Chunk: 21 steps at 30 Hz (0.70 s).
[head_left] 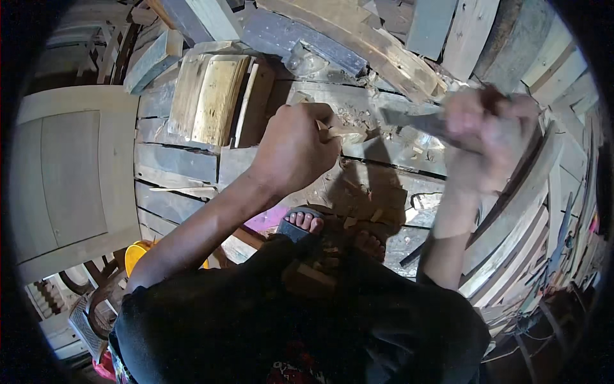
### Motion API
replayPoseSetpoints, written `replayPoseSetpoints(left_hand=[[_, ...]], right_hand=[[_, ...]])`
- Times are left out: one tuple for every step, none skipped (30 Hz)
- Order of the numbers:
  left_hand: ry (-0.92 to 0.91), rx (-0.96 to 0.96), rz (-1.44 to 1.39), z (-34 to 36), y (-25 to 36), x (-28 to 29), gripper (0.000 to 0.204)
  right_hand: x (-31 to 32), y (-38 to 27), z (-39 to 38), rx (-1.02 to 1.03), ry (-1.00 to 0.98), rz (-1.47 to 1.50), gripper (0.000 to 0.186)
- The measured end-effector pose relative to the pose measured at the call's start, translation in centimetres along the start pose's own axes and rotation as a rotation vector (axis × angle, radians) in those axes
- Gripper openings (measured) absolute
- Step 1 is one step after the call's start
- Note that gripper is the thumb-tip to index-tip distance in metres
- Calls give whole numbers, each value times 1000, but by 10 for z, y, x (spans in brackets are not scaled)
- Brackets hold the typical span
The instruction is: The person shapes a piece of wood using a chisel and a mallet, rubs it with sandpaper, and carves it with the chisel.
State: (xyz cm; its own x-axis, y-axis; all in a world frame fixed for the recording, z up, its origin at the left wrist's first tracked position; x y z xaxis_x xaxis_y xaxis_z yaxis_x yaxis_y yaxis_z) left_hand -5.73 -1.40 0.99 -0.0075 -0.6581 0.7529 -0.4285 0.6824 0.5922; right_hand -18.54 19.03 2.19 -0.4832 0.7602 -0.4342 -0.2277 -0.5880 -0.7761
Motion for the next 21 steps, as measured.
replayPoseSetpoints(left_hand=[[4, -5, -8, -2, 5, 3, 16], [-11, -24, -43, 2, 8, -6, 15], [-10, -35, -6, -1, 5, -1, 15], [-5, -40, -4, -1, 1, 0, 15], [-7, -39, -8, 1, -3, 0, 14], [-21, -22, -12, -8, -7, 2, 14], [-11, -80, 8, -11, -4, 0, 12], [-57, -139, 82, -11, -3, -4, 11], [-70, -181, 91, -17, -7, -7, 11], [-84, -223, 100, -21, -10, -9, 12], [-88, -217, 96, -25, -13, -9, 12], [-109, -210, 109, -25, -11, -8, 12], [-129, -202, 123, -26, -9, -9, 13], [-133, -206, 118, -27, -9, -11, 13], [-113, -245, 120, -26, -4, -12, 13], [-95, -273, 125, -25, -4, -16, 13], [-105, -258, 151, -26, -1, -17, 13], [-102, -261, 154, -27, 1, -17, 13], [-120, -243, 178, -27, 1, -19, 12], [-139, -225, 202, -27, 1, -20, 11], [-130, -281, 184, -26, 5, -20, 12]], right_hand=[[7, 44, -18, 281, -131, -394, 17], [16, 79, -32, 549, -269, -824, 19], [-2, 82, -31, 299, -208, -644, 17], [-17, 81, -30, 54, -151, -474, 15], [-16, 80, -23, 4, -114, -385, 15], [-18, 74, -22, -64, -75, -293, 17], [-9, 56, -15, -41, 4, -283, 17], [-4, 40, -4, 61, -70, -152, 23], [-19, 4, 7, 72, -76, -58, 23], [-25, -17, 13, 126, -95, -24, 23], [-32, -32, 13, 104, -75, 19, 23], [-32, -46, 14, 142, -129, 51, 22], [-32, -48, 11, 113, -135, 97, 20], [-30, -46, 6, 84, -140, 144, 18], [-24, -30, -4, 94, -139, 132, 18], [-12, 11, -24, 93, -97, -140, 21], [-6, 36, -37, 88, -54, -406, 24], [-9, 47, -40, -7, -74, -330, 22], [-10, 55, -41, -101, -94, -254, 20], [-6, 54, -38, -96, -93, -254, 20], [-2, 38, -38, -106, -98, -297, 22]])
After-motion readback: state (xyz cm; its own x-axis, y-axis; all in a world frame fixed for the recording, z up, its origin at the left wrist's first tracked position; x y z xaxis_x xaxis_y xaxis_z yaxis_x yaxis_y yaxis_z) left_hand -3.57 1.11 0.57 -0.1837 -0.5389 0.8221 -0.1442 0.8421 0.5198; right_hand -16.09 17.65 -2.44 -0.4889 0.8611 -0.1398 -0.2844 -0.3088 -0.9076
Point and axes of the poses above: each hand's wrist, its own z-axis towards the middle knuckle, its own x-axis out of the back of the hand, y = z × x, the point moved 4 cm from there along z, towards the middle knuckle, and after that the axes turned 4 degrees about x, right-handed, at the moved point
